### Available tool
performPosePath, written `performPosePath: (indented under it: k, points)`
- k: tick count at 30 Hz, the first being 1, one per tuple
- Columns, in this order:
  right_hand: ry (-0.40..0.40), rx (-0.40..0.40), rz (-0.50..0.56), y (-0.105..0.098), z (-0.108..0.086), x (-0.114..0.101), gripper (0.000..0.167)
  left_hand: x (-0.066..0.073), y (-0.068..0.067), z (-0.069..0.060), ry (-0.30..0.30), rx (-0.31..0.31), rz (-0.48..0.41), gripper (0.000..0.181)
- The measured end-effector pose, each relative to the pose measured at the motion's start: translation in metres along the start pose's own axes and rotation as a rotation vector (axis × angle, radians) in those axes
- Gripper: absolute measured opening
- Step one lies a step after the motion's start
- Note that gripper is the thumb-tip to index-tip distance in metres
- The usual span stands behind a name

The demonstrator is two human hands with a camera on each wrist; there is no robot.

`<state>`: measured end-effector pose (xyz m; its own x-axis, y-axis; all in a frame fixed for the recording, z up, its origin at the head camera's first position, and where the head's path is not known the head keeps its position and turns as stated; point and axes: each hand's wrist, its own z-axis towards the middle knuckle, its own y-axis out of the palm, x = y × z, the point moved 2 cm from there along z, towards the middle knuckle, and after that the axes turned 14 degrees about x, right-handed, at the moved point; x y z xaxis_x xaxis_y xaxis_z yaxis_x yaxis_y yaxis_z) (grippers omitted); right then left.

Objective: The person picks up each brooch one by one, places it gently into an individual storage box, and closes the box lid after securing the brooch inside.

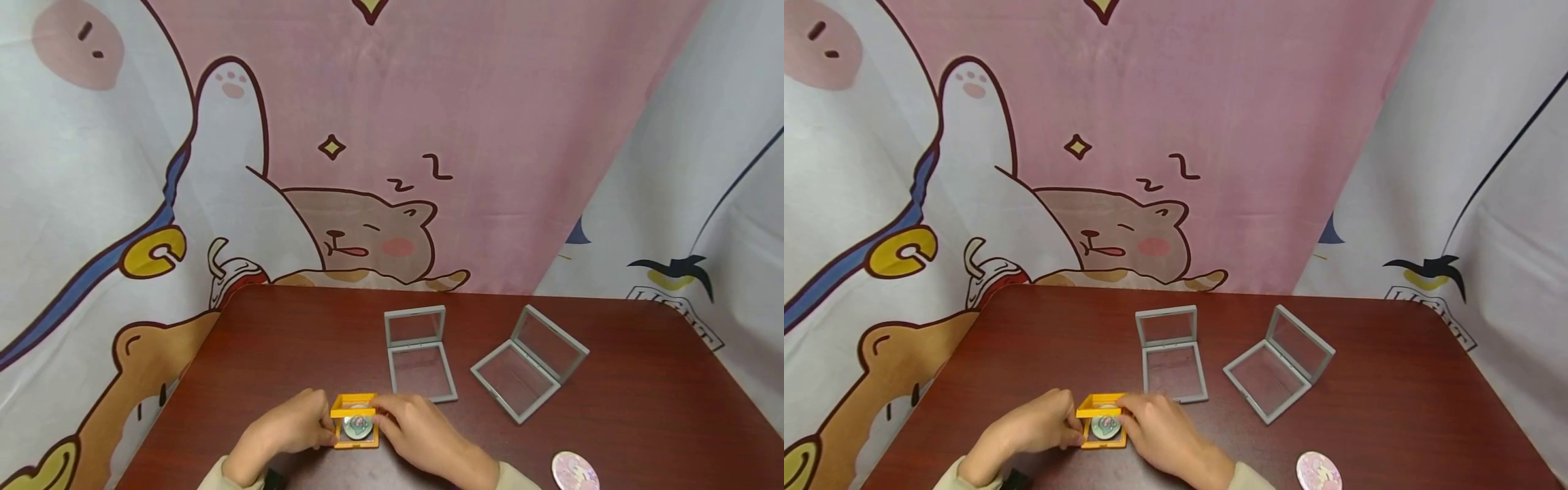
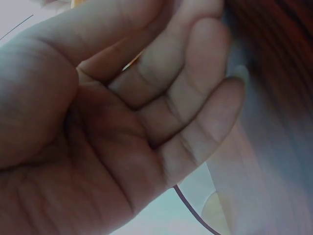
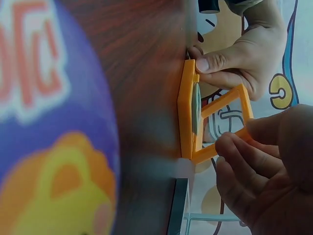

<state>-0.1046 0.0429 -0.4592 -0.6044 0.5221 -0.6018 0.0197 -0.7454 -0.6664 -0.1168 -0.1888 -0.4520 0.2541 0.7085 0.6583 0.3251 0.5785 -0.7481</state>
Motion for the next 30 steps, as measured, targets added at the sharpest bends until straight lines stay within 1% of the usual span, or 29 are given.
performPosePath:
  k: [2,4,9,12,17,20,24,27,30]
  points:
    - [-0.002,-0.014,0.011,-0.001,-0.001,-0.001,0.020,0.000,0.000,-0.001,0.002,0.013,0.008,0.027]
    - [0.015,-0.041,0.031,-0.001,-0.001,-0.002,0.020,-0.001,0.000,-0.001,0.004,0.016,0.019,0.028]
    - [0.091,-0.112,0.130,-0.002,-0.001,-0.003,0.016,-0.001,0.000,0.001,-0.010,-0.002,0.026,0.031]
    - [0.120,-0.127,0.173,-0.001,-0.001,-0.003,0.011,-0.001,0.000,0.001,-0.014,-0.013,0.024,0.030]
    - [0.124,-0.131,0.199,0.000,-0.002,-0.004,0.008,0.001,-0.002,-0.001,0.003,-0.029,0.030,0.029]
    - [0.127,-0.139,0.213,0.001,-0.003,-0.004,0.008,0.002,-0.004,-0.002,0.030,-0.052,0.053,0.027]
    - [0.134,-0.153,0.207,0.001,-0.003,-0.003,0.008,0.004,-0.007,-0.005,0.051,-0.120,0.061,0.019]
    - [0.139,-0.164,0.196,0.002,-0.003,-0.002,0.009,0.005,-0.009,-0.006,0.029,-0.167,0.025,0.015]
    - [0.137,-0.169,0.193,0.003,-0.003,-0.001,0.009,0.006,-0.010,-0.006,0.005,-0.167,0.001,0.024]
